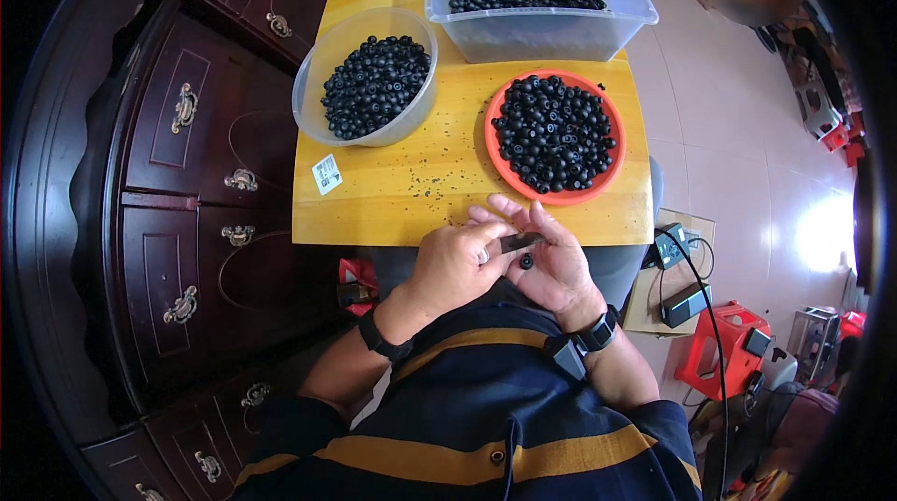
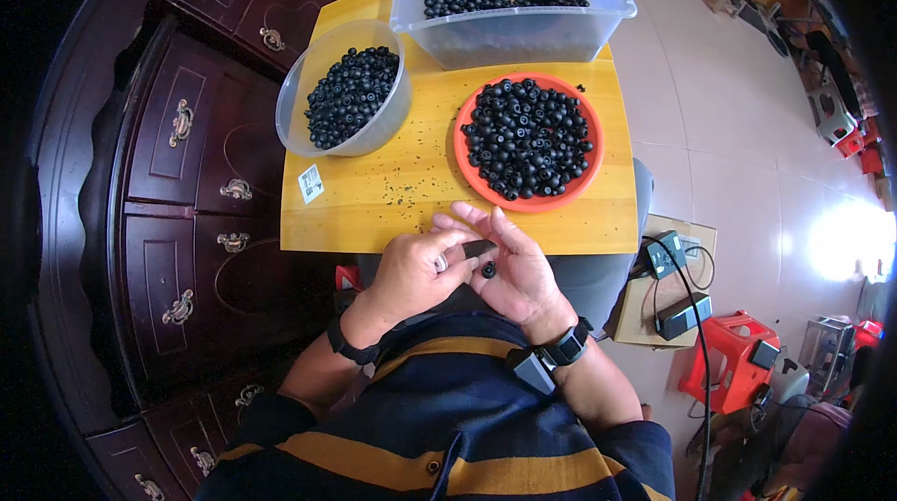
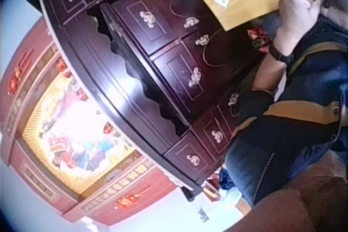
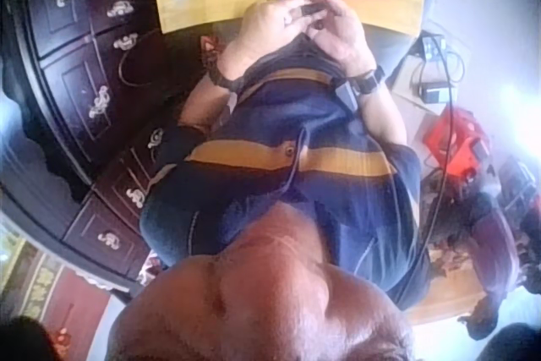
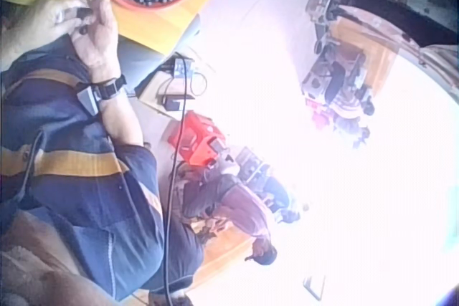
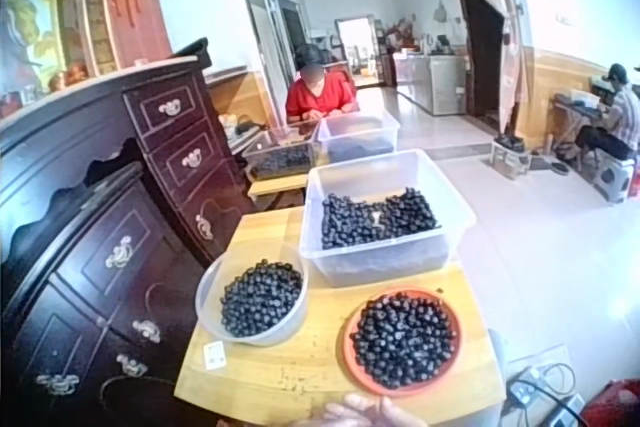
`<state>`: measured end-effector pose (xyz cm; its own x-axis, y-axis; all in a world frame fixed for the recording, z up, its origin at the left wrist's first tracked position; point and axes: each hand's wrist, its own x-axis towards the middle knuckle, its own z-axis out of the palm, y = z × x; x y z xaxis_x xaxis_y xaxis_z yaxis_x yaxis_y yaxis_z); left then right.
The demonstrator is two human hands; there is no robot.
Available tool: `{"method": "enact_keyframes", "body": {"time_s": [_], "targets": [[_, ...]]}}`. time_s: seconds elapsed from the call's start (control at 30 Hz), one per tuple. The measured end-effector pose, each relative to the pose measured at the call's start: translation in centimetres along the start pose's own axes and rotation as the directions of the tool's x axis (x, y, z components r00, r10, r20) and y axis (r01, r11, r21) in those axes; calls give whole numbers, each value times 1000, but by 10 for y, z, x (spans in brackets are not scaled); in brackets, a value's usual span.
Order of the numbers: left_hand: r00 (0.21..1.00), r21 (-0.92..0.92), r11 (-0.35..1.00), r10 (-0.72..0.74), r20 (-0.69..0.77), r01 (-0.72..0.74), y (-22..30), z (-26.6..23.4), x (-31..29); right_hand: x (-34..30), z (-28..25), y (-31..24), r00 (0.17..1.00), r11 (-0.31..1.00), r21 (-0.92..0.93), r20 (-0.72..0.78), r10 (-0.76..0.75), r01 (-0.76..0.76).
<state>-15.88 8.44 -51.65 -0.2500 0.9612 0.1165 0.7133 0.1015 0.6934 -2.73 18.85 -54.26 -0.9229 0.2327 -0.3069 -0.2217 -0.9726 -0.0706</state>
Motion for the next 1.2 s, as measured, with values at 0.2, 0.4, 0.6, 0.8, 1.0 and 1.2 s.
{"method": "enact_keyframes", "body": {"time_s": [0.2, 0.4, 0.6, 0.8, 1.0, 1.2], "targets": [[984, -298, 939, -177, 15, 173, 6, -14, 3, -2, -11, 0, 998, 998, -65, -70, -2, -3], [980, -479, 859, -198, 16, 181, -3, -7, -1, 0, -20, -1, 997, 988, -146, 53, 54, -46], [954, -816, 518, -268, 132, 258, -5, -2, 0, -1, -21, -1, 998, 971, -233, 20, 56, -50], [900, -778, 462, -309, 308, 425, -14, -15, -1, -2, -26, 3, 998, 976, -210, 13, 59, -55], [943, -718, 621, -292, 158, 313, -6, -19, 2, -3, -24, 3, 998, 995, -87, -46, 44, -47], [991, -317, 939, -117, 59, 130, -9, -18, 2, -4, -19, 3, 999, 994, -109, -26, 20, -23]]}}
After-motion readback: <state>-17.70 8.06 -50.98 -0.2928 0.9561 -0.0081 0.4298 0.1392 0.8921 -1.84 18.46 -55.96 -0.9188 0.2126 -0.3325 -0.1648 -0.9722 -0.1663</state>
